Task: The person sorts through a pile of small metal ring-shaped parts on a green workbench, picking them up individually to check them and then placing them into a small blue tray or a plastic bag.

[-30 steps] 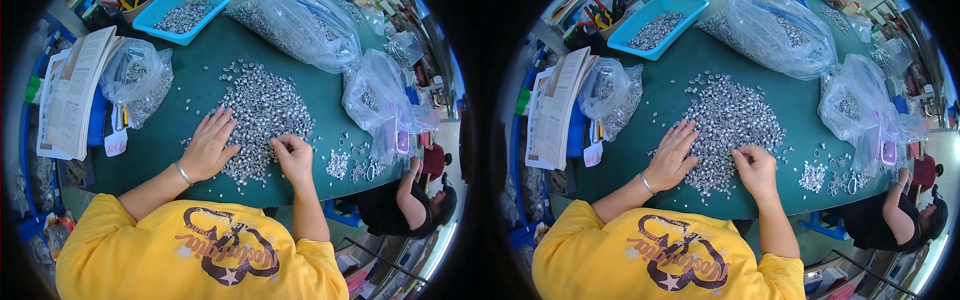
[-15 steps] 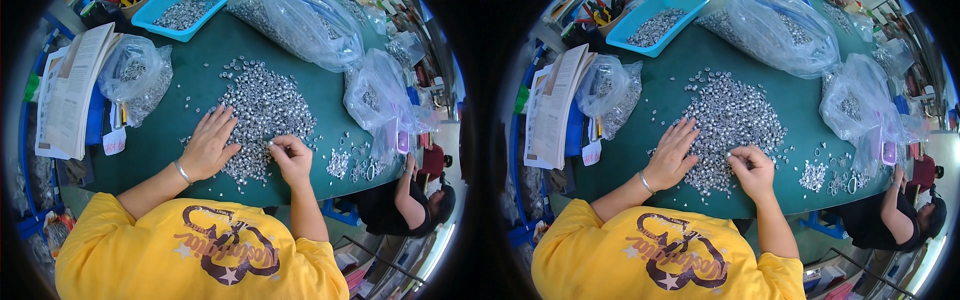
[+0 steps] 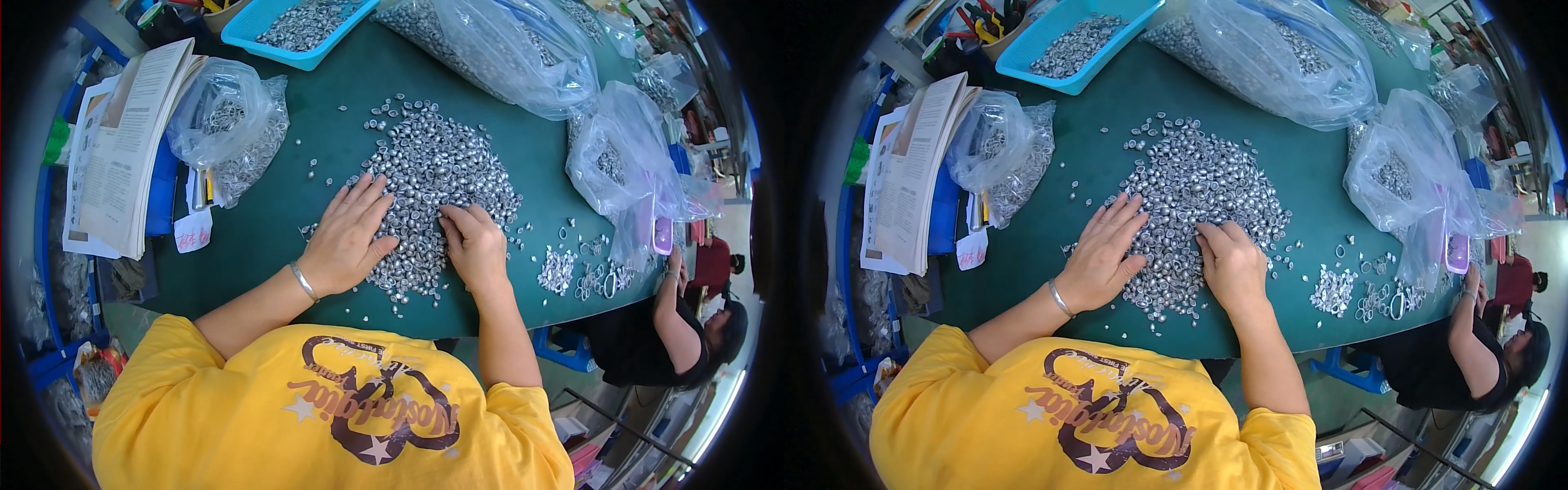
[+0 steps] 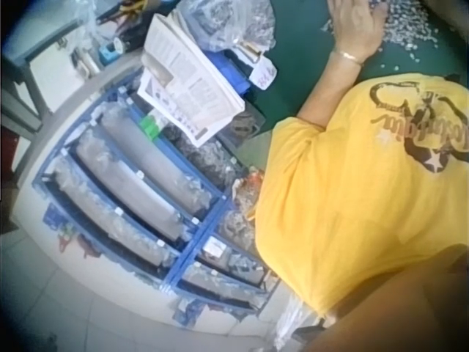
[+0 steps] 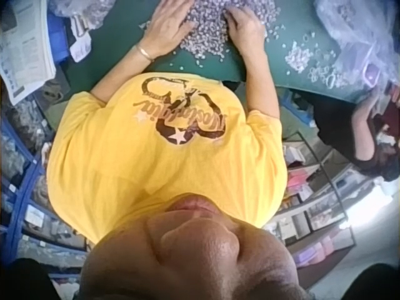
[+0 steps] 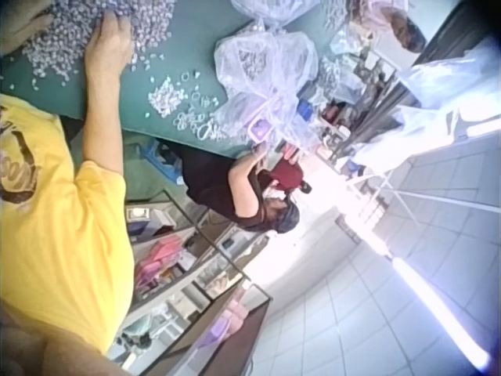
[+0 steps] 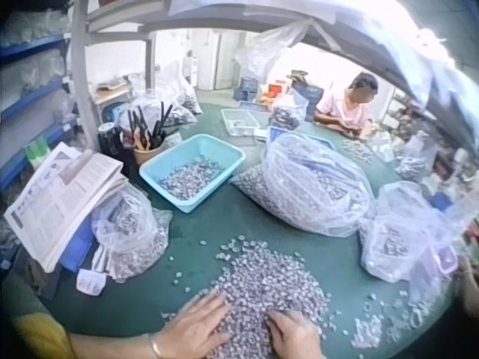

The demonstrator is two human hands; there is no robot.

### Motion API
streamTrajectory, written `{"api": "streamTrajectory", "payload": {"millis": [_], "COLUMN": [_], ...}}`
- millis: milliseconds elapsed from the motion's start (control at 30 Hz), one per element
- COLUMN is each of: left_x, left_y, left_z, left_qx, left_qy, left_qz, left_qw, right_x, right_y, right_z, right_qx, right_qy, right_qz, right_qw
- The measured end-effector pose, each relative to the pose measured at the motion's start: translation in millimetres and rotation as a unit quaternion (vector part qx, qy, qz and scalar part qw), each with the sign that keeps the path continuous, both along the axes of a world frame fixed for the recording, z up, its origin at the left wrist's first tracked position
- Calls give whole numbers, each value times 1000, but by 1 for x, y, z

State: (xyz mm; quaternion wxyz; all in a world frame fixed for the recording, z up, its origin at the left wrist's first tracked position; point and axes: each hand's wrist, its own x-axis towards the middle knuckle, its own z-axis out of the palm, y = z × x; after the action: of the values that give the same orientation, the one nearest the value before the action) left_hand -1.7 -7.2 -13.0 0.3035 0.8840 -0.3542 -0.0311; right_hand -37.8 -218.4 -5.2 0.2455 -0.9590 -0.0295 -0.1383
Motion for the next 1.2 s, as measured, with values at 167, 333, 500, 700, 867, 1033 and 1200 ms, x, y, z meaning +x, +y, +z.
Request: {"api": "streamTrajectory", "payload": {"millis": [167, 333, 500, 700, 867, 1033, 1200], "left_x": [-1, -1, -1, 0, -1, -1, -1], "left_y": [-1, -1, 0, -2, 0, 0, 0], "left_z": [1, 0, -1, 1, -1, -2, -2], "left_qx": [2, 3, 6, -6, -12, -4, -3], "left_qy": [-4, -2, -5, -7, -16, -16, -16], "left_qz": [2, 1, 1, 6, 6, 4, 5], "left_qw": [1000, 1000, 1000, 1000, 1000, 1000, 1000], "right_x": [-5, -11, -19, -13, -3, -8, -14], "right_y": [-2, -4, -13, -15, -3, 2, 9], "right_z": [-3, 7, -4, 0, 5, 6, 16], "right_qx": [95, 292, 610, 830, 533, 221, 86], "right_qy": [-21, 30, 151, 220, 190, 80, 89], "right_qz": [26, 26, 48, 12, -77, -4, 59], "right_qw": [995, 956, 776, 512, 821, 972, 991]}}
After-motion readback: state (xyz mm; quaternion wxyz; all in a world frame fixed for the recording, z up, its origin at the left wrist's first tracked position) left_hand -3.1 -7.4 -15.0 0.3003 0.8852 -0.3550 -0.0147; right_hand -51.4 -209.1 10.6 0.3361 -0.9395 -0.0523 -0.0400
